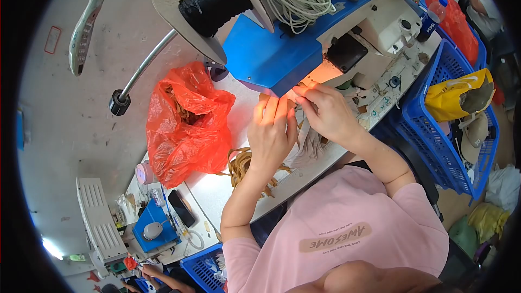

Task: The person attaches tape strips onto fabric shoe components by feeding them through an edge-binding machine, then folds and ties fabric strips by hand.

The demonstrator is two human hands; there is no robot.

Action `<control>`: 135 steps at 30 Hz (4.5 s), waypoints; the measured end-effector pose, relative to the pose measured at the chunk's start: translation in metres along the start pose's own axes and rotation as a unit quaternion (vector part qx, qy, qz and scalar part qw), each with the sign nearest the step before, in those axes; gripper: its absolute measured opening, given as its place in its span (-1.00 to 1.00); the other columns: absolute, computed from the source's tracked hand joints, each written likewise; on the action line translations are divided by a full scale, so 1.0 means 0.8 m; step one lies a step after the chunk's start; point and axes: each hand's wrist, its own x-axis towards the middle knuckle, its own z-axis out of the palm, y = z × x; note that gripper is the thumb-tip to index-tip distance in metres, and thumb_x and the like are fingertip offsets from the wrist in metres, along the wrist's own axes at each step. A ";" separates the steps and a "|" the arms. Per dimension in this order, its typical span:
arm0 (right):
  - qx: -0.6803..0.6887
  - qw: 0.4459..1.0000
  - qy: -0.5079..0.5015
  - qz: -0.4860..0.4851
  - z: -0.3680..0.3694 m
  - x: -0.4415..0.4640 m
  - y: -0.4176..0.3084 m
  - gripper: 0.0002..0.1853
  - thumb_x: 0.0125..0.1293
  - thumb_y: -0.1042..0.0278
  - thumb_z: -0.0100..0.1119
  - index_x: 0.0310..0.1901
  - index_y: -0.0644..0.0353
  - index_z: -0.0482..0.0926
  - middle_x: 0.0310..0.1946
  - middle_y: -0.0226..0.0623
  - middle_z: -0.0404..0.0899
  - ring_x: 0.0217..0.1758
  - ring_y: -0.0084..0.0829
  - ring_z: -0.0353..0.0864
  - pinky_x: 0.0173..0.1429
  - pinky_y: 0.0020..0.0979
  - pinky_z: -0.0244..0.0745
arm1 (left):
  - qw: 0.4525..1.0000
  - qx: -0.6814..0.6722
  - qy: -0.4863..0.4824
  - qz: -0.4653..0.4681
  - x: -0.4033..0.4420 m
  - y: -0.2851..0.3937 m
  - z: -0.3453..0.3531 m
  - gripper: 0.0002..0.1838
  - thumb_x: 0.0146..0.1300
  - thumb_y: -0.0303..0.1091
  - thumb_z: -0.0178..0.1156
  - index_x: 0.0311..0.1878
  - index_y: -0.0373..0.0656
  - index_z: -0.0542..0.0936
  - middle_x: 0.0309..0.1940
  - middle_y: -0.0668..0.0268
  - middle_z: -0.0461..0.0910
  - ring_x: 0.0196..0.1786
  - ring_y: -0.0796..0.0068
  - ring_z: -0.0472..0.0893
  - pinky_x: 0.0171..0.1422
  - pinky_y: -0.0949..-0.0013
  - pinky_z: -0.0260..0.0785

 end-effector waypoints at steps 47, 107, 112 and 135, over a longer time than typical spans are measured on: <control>-0.137 0.984 -0.017 -0.108 0.008 -0.007 0.004 -0.73 0.19 0.37 0.25 -0.04 0.08 0.64 -0.25 -0.23 0.49 -0.38 -0.23 0.52 -0.20 -0.27 0.47 | 0.872 -0.419 -0.176 -0.183 0.044 -0.150 0.025 -0.84 0.28 -0.48 0.17 -0.09 -0.28 0.59 -0.14 0.31 0.62 -0.04 0.48 0.53 0.05 0.35 0.38; -0.005 0.999 -0.006 0.045 0.002 0.005 -0.001 -0.77 0.26 0.24 0.22 -0.16 0.21 0.65 -0.37 -0.19 0.60 -0.29 -0.15 0.59 -0.17 -0.18 0.46 | 0.994 -0.066 -0.078 -0.027 0.002 -0.017 -0.012 -0.63 0.16 -0.38 0.25 0.06 -0.20 0.60 -0.15 0.17 0.51 -0.14 0.18 0.42 -0.05 0.20 0.35; -0.009 0.999 0.001 0.040 0.003 0.004 0.000 -0.77 0.26 0.24 0.22 -0.16 0.20 0.65 -0.38 -0.20 0.59 -0.29 -0.15 0.59 -0.18 -0.19 0.46 | 0.995 -0.062 -0.078 -0.025 0.002 -0.017 -0.009 -0.64 0.16 -0.37 0.24 0.05 -0.21 0.60 -0.14 0.16 0.51 -0.14 0.18 0.42 -0.03 0.20 0.35; 0.018 0.999 0.036 0.035 0.012 0.004 0.004 -0.82 0.32 0.31 0.14 -0.17 0.19 0.66 -0.46 -0.21 0.56 -0.36 -0.16 0.56 -0.24 -0.19 0.44 | 0.994 -0.045 -0.102 -0.022 0.012 -0.006 -0.023 -0.57 0.05 -0.35 0.28 0.04 -0.24 0.59 -0.14 0.15 0.50 -0.12 0.13 0.46 -0.09 0.19 0.40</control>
